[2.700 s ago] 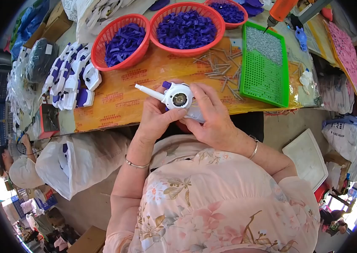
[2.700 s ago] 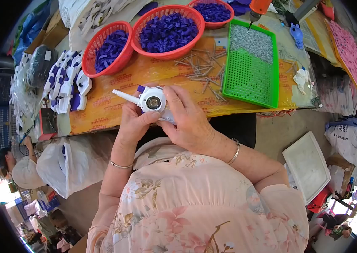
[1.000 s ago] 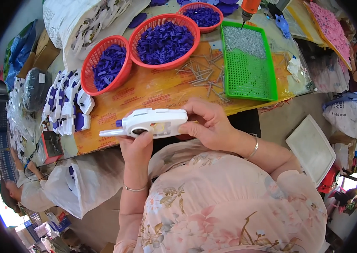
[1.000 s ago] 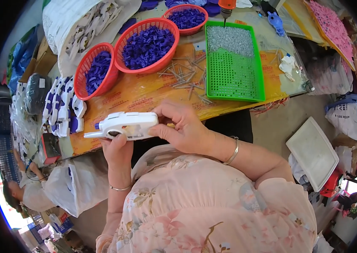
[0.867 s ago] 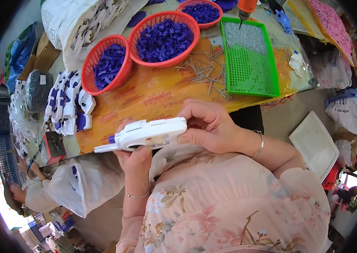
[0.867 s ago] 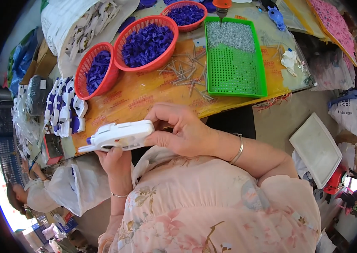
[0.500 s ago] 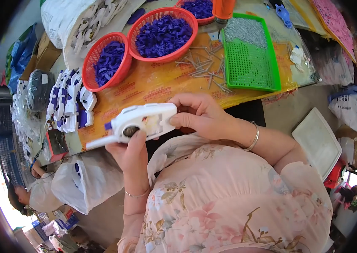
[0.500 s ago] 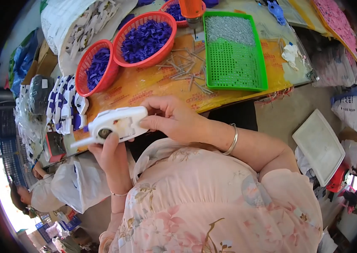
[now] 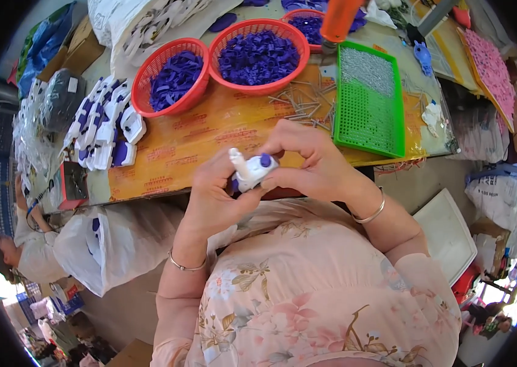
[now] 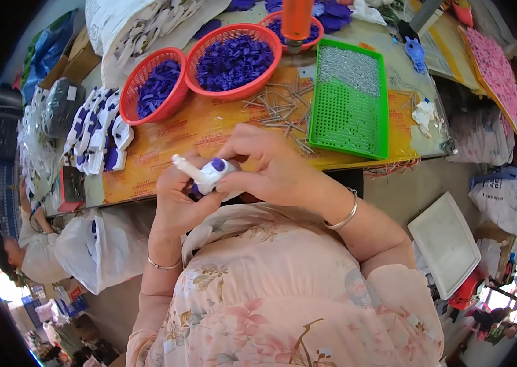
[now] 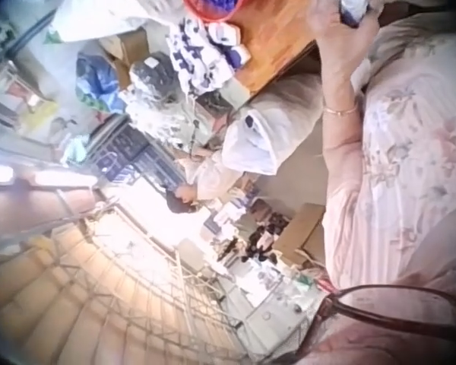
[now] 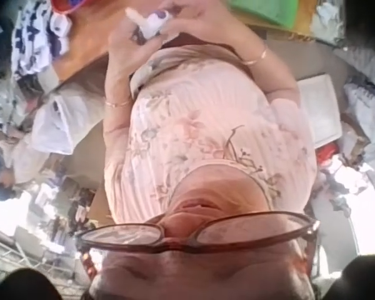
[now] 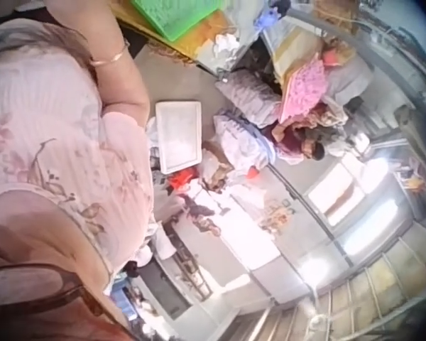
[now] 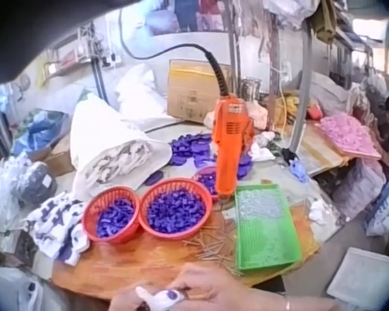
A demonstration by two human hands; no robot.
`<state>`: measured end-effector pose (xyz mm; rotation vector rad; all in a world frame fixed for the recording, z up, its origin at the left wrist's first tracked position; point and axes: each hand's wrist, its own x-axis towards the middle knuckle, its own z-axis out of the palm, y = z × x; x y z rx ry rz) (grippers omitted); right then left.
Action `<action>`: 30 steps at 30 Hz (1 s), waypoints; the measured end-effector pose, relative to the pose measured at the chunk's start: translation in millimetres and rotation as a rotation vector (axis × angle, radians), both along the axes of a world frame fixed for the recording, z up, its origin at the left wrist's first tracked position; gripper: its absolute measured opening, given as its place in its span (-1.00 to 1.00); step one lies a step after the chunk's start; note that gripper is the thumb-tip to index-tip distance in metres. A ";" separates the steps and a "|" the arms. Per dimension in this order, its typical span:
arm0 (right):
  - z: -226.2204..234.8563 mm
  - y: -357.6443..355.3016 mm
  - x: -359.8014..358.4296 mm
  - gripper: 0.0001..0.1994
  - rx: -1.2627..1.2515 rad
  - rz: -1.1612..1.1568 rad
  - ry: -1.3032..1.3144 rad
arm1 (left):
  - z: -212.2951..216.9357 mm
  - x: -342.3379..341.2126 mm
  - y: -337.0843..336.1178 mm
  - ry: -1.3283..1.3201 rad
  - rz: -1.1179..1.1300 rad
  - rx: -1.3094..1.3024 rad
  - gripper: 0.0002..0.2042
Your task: Assembling plastic toy walkie-talkies by joining internal circuit components and outer casing pieces.
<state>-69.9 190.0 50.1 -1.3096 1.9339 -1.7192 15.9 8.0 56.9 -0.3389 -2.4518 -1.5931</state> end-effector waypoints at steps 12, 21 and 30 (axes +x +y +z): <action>-44.1 -10.7 12.0 -0.91 -0.529 -0.203 -0.760 | -7.3 7.8 7.4 -0.068 0.142 0.222 -0.48; -40.0 -15.6 13.7 -0.86 -0.631 -0.165 -1.032 | -31.0 26.8 3.2 -0.175 0.142 0.228 -0.77; -40.9 -6.4 13.6 -0.86 -0.297 -0.212 -0.425 | 1.0 12.7 -8.4 -0.186 0.092 0.044 -0.75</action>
